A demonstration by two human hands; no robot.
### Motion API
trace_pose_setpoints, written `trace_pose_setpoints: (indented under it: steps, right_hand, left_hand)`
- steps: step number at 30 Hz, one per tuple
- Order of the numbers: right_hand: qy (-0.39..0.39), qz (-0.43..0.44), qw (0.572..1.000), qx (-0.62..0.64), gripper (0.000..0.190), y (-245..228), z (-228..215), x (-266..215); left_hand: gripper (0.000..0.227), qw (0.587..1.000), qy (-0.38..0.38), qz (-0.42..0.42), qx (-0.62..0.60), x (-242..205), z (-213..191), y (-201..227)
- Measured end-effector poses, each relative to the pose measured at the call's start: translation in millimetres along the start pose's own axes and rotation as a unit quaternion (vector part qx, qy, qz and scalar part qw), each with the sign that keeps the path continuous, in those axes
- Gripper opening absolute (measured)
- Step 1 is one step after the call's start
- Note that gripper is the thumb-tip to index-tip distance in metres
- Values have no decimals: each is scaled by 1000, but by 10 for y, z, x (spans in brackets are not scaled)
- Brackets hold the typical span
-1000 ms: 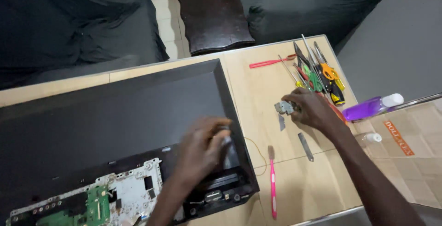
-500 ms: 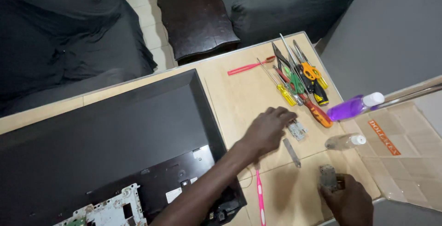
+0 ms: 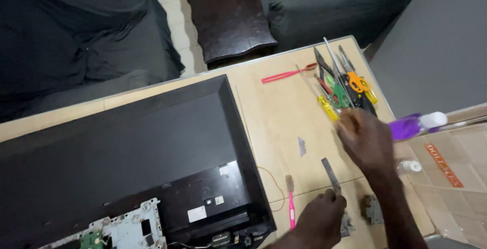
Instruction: Remove the back cover and internal circuit board from a television.
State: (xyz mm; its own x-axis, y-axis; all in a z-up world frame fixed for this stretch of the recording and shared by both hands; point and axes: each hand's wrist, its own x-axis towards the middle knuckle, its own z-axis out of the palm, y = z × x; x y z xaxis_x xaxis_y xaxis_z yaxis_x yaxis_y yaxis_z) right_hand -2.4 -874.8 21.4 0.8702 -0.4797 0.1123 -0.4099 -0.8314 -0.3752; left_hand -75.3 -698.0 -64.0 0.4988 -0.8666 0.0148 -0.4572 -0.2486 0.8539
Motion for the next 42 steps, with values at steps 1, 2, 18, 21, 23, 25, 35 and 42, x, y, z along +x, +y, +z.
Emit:
trace_pose_setpoints:
  steps: [1, 2, 18, 21, 23, 25, 35, 42]
  right_hand:
    - [17, -72, 997, 21, 26, -15, 168, 221]
    - [34, -144, 988, 42, 20, -34, 333, 445]
    - [-105, -38, 993, -21, 19, -173, 874, 1073]
    - [-113, -6, 993, -43, 13, -269, 865, 871]
    - [-108, 11, 991, -82, 11, -328, 878, 795]
    - [-104, 4, 991, -89, 15, -442, 749, 711]
    - [-116, -29, 987, -103, 29, -517, 549, 734]
    - [-245, -53, 968, -22, 20, -685, 870, 1208]
  left_hand:
    - [36, 997, -61, -40, -16, -13, 1, -7]
    - [43, 989, -122, -79, -33, -22, -2, -11]
    - [23, 966, 191, -86, 150, 1282, -2157, -935]
    - [37, 921, 196, -72, 328, 1739, -2181, -1453]
    - [36, 911, 130, -91, 381, 1871, -2186, -1639]
    - [34, 918, 110, -112, 364, 1813, -2154, -1569]
    - [43, 911, 170, -261, 271, 1108, -2004, -1281]
    - [44, 914, 189, -271, 234, 951, -1982, -1205]
